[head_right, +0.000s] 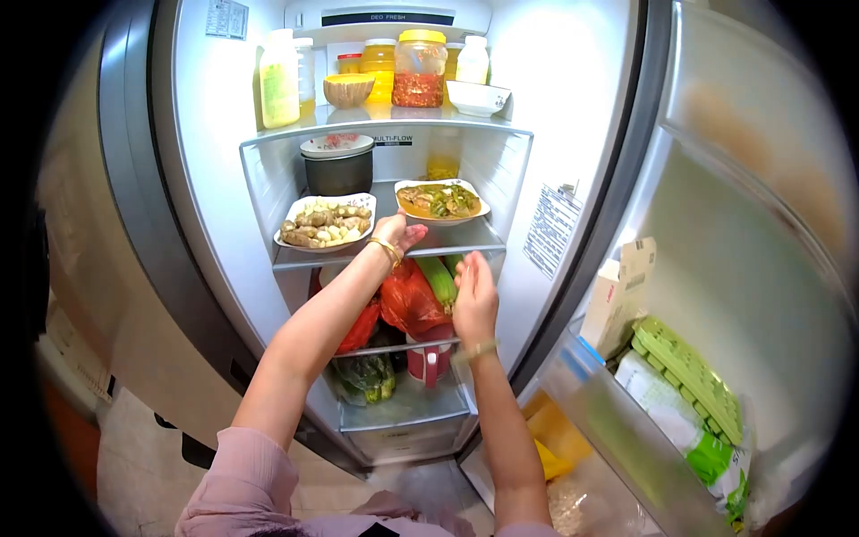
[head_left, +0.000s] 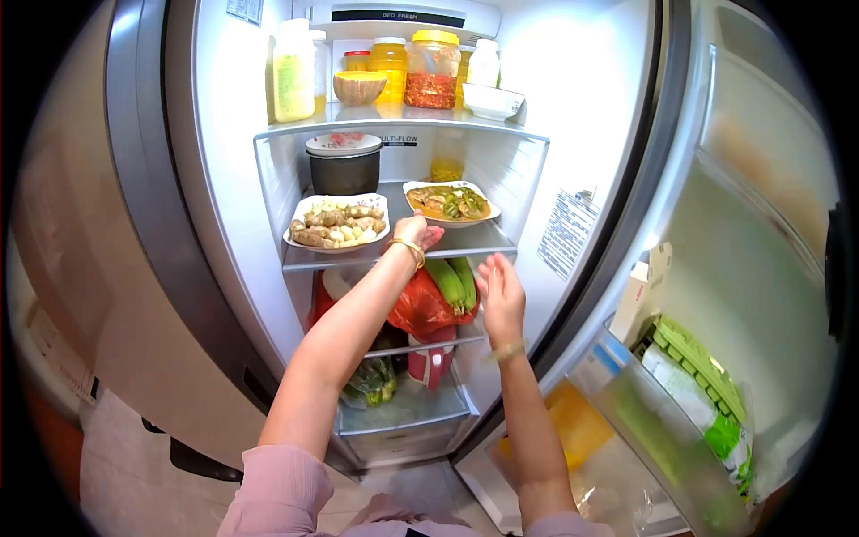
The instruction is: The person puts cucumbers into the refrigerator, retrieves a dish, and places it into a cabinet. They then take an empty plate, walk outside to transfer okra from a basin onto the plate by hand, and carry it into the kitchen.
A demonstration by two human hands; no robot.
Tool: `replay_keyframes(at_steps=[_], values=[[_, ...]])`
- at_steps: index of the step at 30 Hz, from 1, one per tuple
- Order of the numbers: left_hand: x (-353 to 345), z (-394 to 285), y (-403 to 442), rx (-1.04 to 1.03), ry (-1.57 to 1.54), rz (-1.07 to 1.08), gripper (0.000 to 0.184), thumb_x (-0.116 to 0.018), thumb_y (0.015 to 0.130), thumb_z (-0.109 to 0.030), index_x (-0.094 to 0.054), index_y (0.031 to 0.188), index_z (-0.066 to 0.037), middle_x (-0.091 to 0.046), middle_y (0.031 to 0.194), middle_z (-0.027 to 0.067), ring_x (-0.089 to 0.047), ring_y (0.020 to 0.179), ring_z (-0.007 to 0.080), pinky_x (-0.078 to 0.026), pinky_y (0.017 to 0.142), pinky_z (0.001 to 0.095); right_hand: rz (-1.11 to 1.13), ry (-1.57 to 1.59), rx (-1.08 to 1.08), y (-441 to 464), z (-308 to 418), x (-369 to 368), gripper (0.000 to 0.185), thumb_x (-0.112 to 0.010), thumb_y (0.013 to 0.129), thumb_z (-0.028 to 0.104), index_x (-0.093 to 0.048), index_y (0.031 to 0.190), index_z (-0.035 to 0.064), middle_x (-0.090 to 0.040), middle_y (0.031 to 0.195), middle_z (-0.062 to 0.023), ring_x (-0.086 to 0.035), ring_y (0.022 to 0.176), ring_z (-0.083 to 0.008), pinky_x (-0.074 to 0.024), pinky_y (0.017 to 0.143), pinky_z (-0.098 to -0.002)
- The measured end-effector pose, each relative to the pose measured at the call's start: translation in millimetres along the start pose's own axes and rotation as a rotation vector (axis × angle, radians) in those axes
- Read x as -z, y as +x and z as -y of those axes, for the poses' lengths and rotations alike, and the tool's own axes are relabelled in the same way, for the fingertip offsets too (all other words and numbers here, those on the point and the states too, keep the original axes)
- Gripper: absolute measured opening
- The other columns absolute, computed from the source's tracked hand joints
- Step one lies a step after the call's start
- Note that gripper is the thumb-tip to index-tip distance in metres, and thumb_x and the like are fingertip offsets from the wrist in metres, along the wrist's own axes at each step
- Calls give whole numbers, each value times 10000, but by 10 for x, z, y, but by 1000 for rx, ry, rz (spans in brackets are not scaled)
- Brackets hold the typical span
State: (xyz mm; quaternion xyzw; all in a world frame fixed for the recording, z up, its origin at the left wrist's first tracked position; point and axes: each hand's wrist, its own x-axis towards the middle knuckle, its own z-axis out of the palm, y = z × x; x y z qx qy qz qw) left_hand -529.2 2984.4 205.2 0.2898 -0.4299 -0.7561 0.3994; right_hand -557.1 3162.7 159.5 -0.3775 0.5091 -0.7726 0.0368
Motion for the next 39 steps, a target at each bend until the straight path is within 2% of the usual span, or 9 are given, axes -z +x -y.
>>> replay_keyframes(at_steps=[3,4,7,12,19,22,30,35,39], values=[[31,-2,154,82,-42,41,365,-307,913,-254,-368,1094,57,-561,821,229,-594,621,256,-523,560,320,-157,-195,-112,815,-603,-182,386,-402,863,190,-410,1132,-88,-512,1083,-217,-511,997,-280,-415,820,-339],[27,-5,188,81,-50,52,369,-306,913,-256,-366,1098,58,-559,829,232,-596,621,262,-527,556,319,-166,-243,-119,1066,-826,-190,324,-422,860,168,-451,1082,-65,-501,886,-85,-495,761,-140,-464,640,-272],[-5,-41,232,86,-60,76,401,-313,908,-284,-361,1104,62,-554,832,223,-605,640,273,-544,512,288,-156,-30,-442,1362,-667,-249,309,-380,871,209,-466,1044,-33,-488,934,-104,-491,786,-158,-474,642,-289],[-33,-53,366,164,-39,38,453,-314,895,-360,-359,1102,40,-543,866,203,-611,639,278,-545,489,291,-227,133,-578,1741,-859,-297,310,-350,892,210,-452,1065,-26,-490,1034,-131,-497,932,-230,-517,664,-368],[-101,-38,368,122,-57,-55,409,-308,901,-325,-383,1064,43,-568,809,221,-603,566,314,-528,424,328,-280,8,-526,1738,-769,-315,194,-433,818,51,-499,941,-83,-532,941,-175,-569,741,-239,-531,542,-340],[-87,-53,327,127,-56,-81,372,-304,905,-296,-397,1067,26,-564,861,196,-601,583,294,-530,432,324,-310,-107,-433,1677,-762,-317,168,-435,787,23,-518,817,-120,-565,807,-180,-562,550,-226,-508,469,-297],[24,-3,36,42,28,88,375,-269,917,-288,-380,1145,-12,-470,1096,140,-556,842,255,-539,640,326,-349,-184,-335,1397,-545,-258,189,-451,753,39,-512,812,-130,-557,734,-172,-555,531,-213,-498,447,-291],[-18,-104,-373,-30,50,53,409,-264,916,-307,-303,1222,-38,-310,1267,106,-407,1069,245,-494,741,396,-338,-256,-247,1234,-400,-196,186,-458,760,52,-528,801,-115,-558,734,-147,-559,570,-190,-504,460,-294],[-34,-101,-706,-106,-48,34,388,-279,910,-344,-262,1205,-93,-412,1172,103,-476,998,241,-492,694,407,-377,-289,-116,971,-288,-174,179,-458,766,49,-540,813,-102,-563,730,-115,-551,584,-154,-518,483,-281]])
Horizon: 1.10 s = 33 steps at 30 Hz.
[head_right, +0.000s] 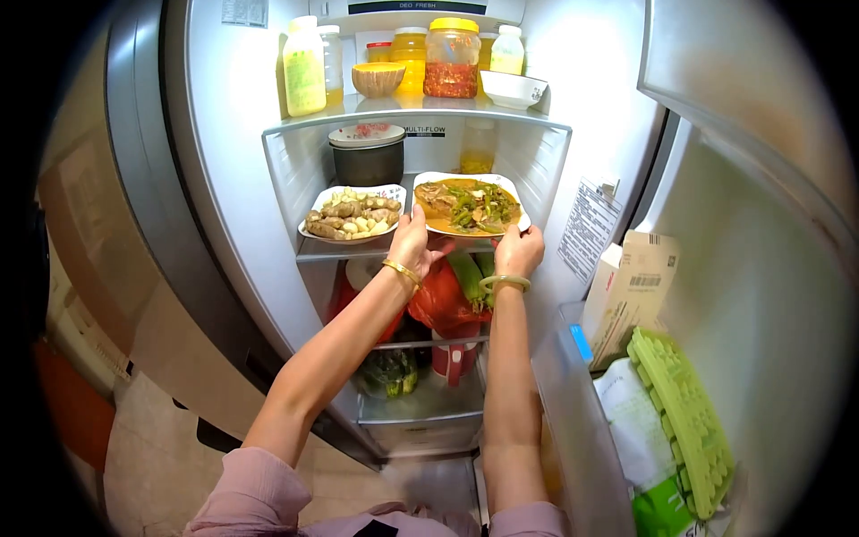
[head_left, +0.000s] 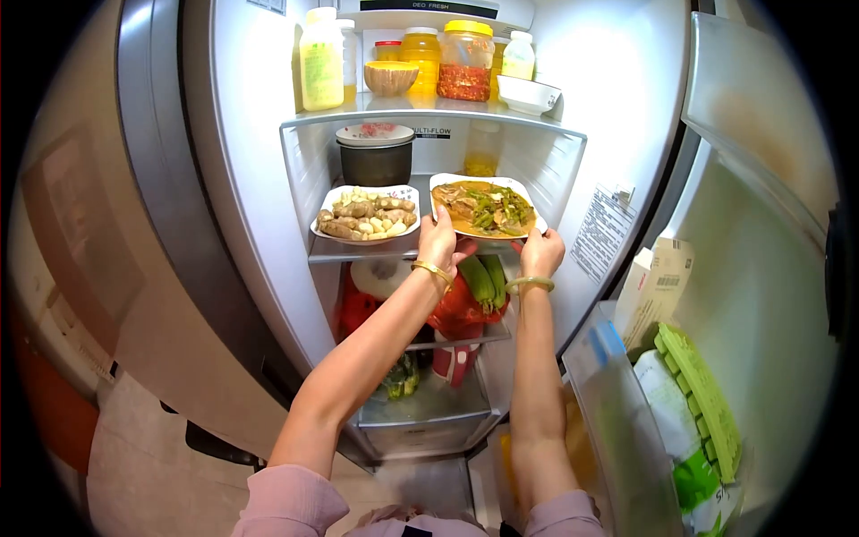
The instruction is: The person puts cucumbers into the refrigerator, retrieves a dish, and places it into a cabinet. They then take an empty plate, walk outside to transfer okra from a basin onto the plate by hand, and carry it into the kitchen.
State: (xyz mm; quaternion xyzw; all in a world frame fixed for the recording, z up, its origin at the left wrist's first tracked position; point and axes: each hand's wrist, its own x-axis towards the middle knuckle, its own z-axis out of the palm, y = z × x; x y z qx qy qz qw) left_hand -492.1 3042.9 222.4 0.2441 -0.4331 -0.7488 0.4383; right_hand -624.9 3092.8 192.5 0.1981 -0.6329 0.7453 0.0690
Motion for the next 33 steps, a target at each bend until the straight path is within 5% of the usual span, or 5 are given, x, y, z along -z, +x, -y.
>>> replay_keyframes(at_steps=[4,9,12,33], values=[[36,42,-356,-76,-86,-44,305,-290,909,-343,-287,1129,-131,-471,1077,97,-517,939,230,-499,661,376,75,163,-14,-332,176,257,170,-437,777,29,-533,852,-89,-564,760,-91,-547,595,-136,-519,489,-270],[200,47,-1022,-230,-160,-75,312,-357,903,-314,-326,1070,-52,-474,1002,85,-485,861,126,-470,686,269,121,401,-52,-930,446,655,165,-425,795,9,-488,919,-78,-578,855,-98,-552,680,-118,-484,487,-226],[351,65,-1462,-209,-221,-17,285,-371,899,-280,-300,1096,-87,-445,1037,94,-515,877,169,-530,567,329,159,414,-60,-1319,563,958,186,-422,813,25,-473,965,-69,-562,906,-102,-555,726,-128,-499,500,-219],[1938,391,-3794,-106,-75,-187,290,-395,888,-309,-367,1101,-115,-516,932,41,-577,752,140,-526,543,260,464,352,-218,-3942,592,2375,324,-416,877,169,-410,1159,9,-514,1013,-45,-523,855,-96,-492,634,-228]])
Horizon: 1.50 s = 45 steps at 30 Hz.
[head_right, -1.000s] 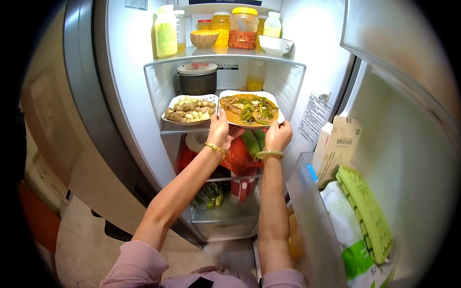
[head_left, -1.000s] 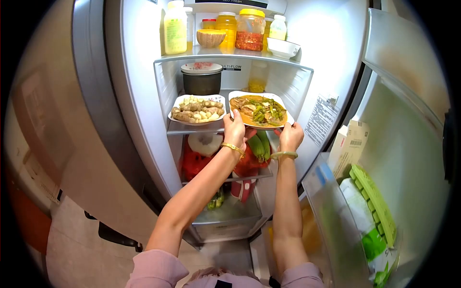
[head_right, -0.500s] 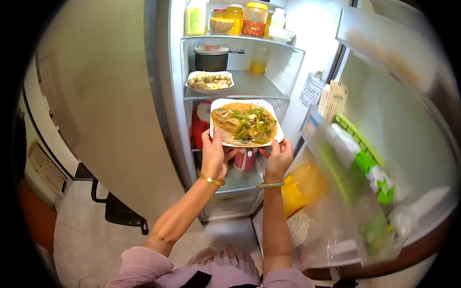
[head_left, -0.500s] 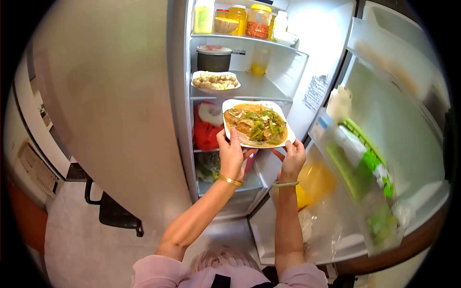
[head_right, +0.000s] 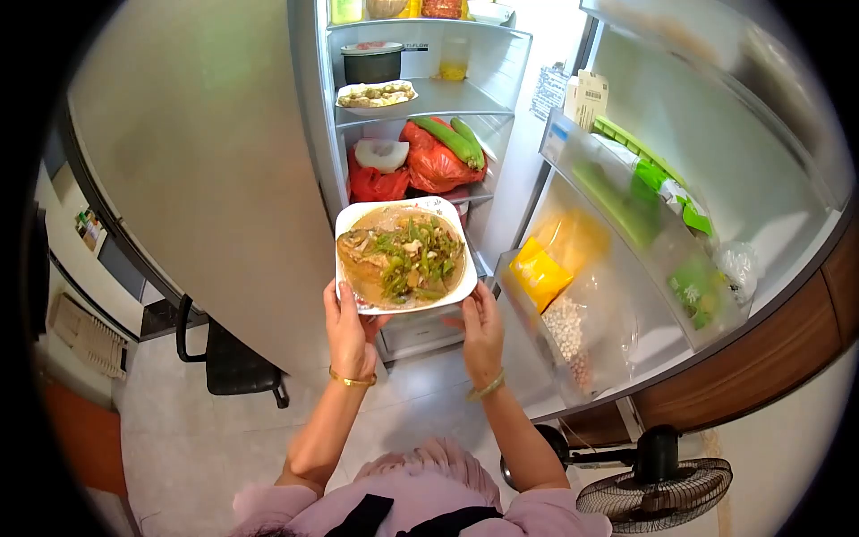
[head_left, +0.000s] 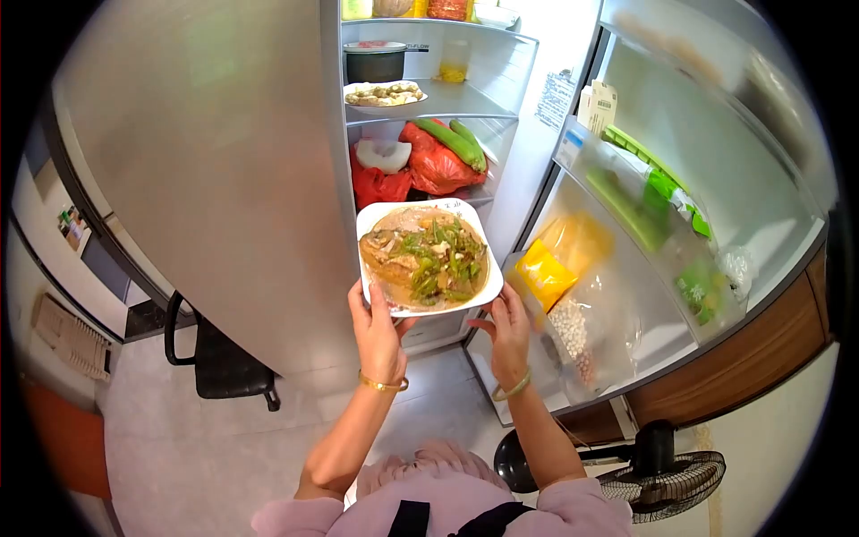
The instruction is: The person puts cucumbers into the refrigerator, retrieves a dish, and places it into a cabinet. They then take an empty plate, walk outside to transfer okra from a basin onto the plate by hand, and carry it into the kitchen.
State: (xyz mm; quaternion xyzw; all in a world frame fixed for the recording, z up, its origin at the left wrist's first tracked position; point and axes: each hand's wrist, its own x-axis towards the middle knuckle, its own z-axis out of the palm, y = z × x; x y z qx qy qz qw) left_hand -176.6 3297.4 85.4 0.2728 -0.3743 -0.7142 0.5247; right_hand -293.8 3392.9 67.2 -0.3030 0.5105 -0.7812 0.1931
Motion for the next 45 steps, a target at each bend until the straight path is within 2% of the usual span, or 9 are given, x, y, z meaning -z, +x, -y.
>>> replay_keyframes(at_steps=[3,5,9,15,25,31,34,37,45], values=[[115,-49,-245,50,-40,-54,286,-395,887,-316,-381,1091,-116,-522,878,27,-581,707,134,-526,532,261,37,10,-55,-144,-86,322,329,-407,876,111,-368,1177,-14,-522,1052,-77,-523,937,-143,-475,679,-261],[203,-53,-399,48,-54,-88,282,-391,887,-330,-398,1076,-121,-521,840,15,-582,677,131,-525,527,259,-51,-334,53,-169,-312,724,335,-450,857,122,-381,1152,-22,-534,1021,-91,-536,905,-163,-464,693,-268],[490,-90,-649,-4,-6,-205,294,-396,888,-306,-393,1130,-140,-531,862,-1,-562,666,83,-503,489,227,-306,-1085,183,-355,-618,1658,437,-562,750,137,-400,1129,-9,-500,1015,-170,-470,983,-294,-358,859,-358],[668,-220,-1015,-134,67,-377,352,-370,887,-361,-389,1153,-133,-522,980,16,-577,760,124,-513,579,248,-258,-1521,34,-761,-684,2117,491,-552,743,179,-376,1160,-12,-449,1101,-183,-374,1080,-329,-239,936,-432],[992,-421,-1527,-381,57,-567,426,-410,864,-406,-458,1113,-64,-561,1012,52,-574,854,144,-502,664,273,-200,-1461,-43,-945,-681,1733,662,-586,703,236,-295,1234,-34,-339,1222,-204,-284,1154,-347,-189,962,-449],[1180,-430,-1671,-457,56,-648,440,-383,877,-391,-405,1161,-56,-519,1088,80,-551,927,187,-481,746,325,11,-1445,22,-999,-820,1458,737,-608,678,257,-253,1262,-19,-200,1315,-248,-202,1206,-377,-186,963,-475],[1345,-391,-1656,-509,44,-685,417,-387,878,-383,-422,1145,-65,-535,1061,74,-566,891,184,-493,715,327,105,-1492,47,-914,-944,1303,753,-607,680,285,-247,1273,-9,-143,1326,-281,-168,1222,-401,-177,967,-491],[1547,-276,-1596,-457,-73,-781,314,-393,884,-345,-411,1110,-129,-529,922,28,-587,747,157,-522,576,304,129,-1532,171,-660,-1306,1335,762,-596,694,313,-230,1287,3,-114,1328,-300,-149,1230,-414,-159,978,-492],[1660,-167,-1499,-533,-75,-755,282,-338,908,-311,-390,1104,-115,-528,905,9,-568,736,91,-511,578,252,102,-1753,159,390,-1742,1287,721,-589,714,373,-295,1257,0,-181,1302,-302,-186,1222,-409,-195,969,-492]])
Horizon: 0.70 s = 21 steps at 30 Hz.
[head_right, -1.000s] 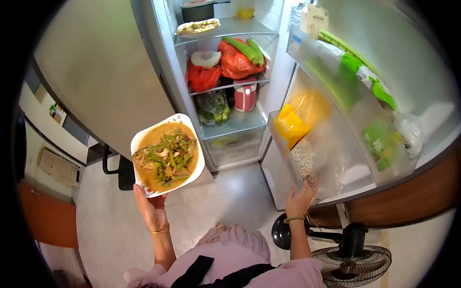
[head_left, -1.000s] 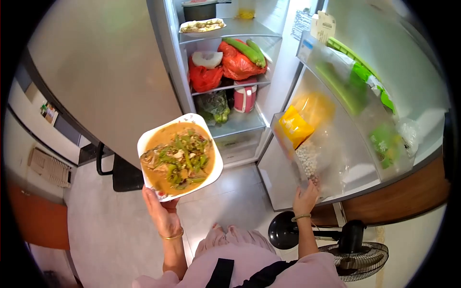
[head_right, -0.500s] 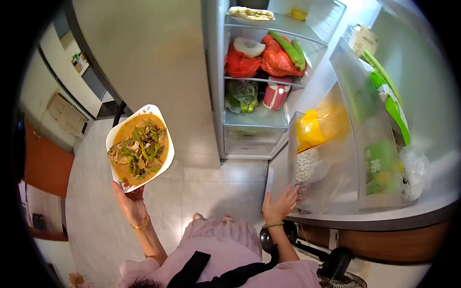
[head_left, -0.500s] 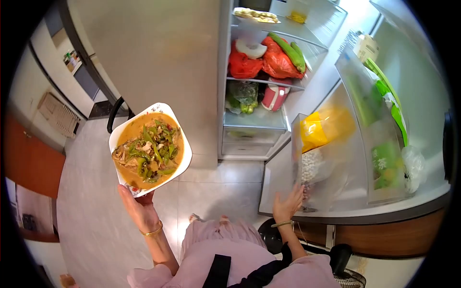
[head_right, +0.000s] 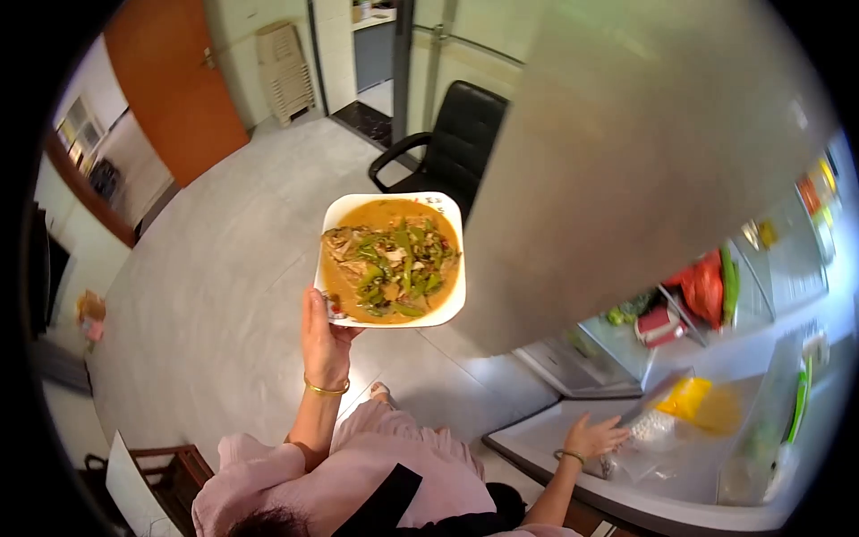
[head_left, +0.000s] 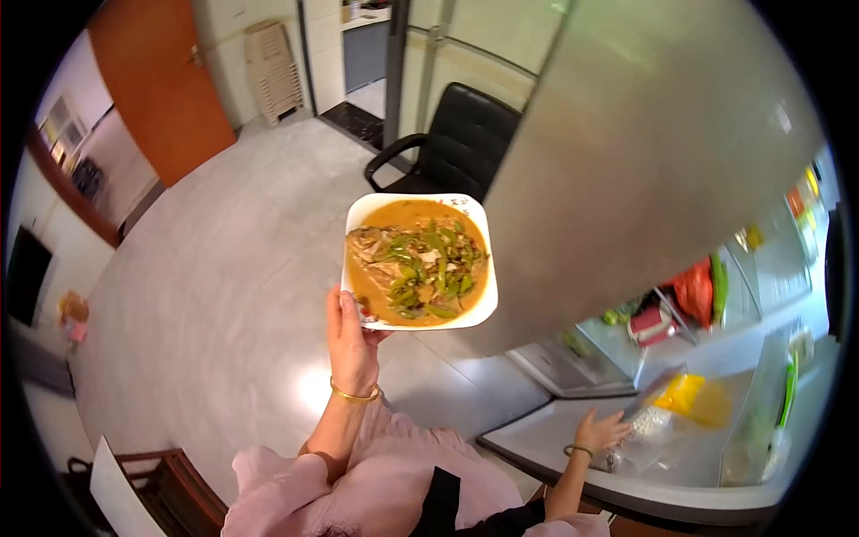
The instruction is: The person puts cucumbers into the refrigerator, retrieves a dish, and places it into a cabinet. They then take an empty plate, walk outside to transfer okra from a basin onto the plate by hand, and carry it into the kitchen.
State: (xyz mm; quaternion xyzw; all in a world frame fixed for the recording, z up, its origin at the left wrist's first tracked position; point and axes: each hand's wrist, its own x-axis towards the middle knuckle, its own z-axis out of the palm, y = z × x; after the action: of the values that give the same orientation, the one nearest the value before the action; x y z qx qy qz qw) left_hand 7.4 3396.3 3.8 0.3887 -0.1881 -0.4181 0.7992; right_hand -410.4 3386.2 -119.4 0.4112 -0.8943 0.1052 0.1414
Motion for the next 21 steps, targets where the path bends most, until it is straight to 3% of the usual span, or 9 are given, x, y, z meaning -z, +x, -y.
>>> replay_keyframes(at_steps=[5,8,9,10,12,14,17,21], values=[[-110,-20,-26,-18,6,-72,312,-339,907,-303,-335,1146,-104,-499,1023,42,-570,836,138,-522,645,284,135,-247,-147,609,-55,-34,562,-593,710,391,-446,1136,56,-275,1267,-262,-265,1178,-405,-303,901,-500],[-106,76,-15,-61,24,-126,316,-339,907,-304,-335,1148,-100,-501,1017,42,-569,838,137,-523,642,284,122,-304,-92,935,-210,-345,521,-601,707,364,-463,1115,71,-264,1291,-220,-275,1179,-383,-311,886,-515],[-126,60,17,-83,19,-149,316,-339,907,-304,-335,1148,-100,-501,1017,42,-569,838,137,-523,642,284,-8,-336,25,939,-145,-386,399,-579,709,319,-527,1016,69,-407,1207,-211,-396,1110,-345,-373,829,-471],[-150,85,21,-94,21,-181,317,-337,907,-308,-339,1147,-101,-503,1014,41,-568,832,131,-521,635,276,-6,-324,49,984,-86,-499,399,-579,709,319,-527,1016,69,-407,1207,-211,-396,1110,-345,-373,829,-471],[-164,178,35,-119,28,-220,319,-335,907,-313,-343,1146,-102,-505,1011,39,-568,826,125,-520,627,268,335,-5,193,1041,-7,-846,246,-537,730,249,-585,855,42,-567,970,-206,-545,905,-336,-445,712,-426],[-134,296,42,-145,71,-251,322,-330,907,-323,-354,1142,-104,-508,996,31,-566,800,107,-515,609,250,359,236,476,904,169,-1318,216,-498,747,211,-590,711,19,-596,710,-183,-576,681,-351,-465,615,-393],[-185,267,-24,-193,96,-287,329,-333,904,-335,-366,1138,-107,-516,958,23,-565,767,97,-510,599,240,469,471,660,690,611,-1382,238,-481,768,194,-567,668,-4,-575,654,-191,-556,643,-363,-460,612,-385],[-265,368,-30,-317,122,-293,315,-343,900,-343,-388,1103,-107,-524,917,14,-568,743,96,-510,591,241,738,788,771,690,1288,-1628,198,-428,795,137,-524,673,14,-578,616,-139,-569,582,-280,-453,579,-346]])
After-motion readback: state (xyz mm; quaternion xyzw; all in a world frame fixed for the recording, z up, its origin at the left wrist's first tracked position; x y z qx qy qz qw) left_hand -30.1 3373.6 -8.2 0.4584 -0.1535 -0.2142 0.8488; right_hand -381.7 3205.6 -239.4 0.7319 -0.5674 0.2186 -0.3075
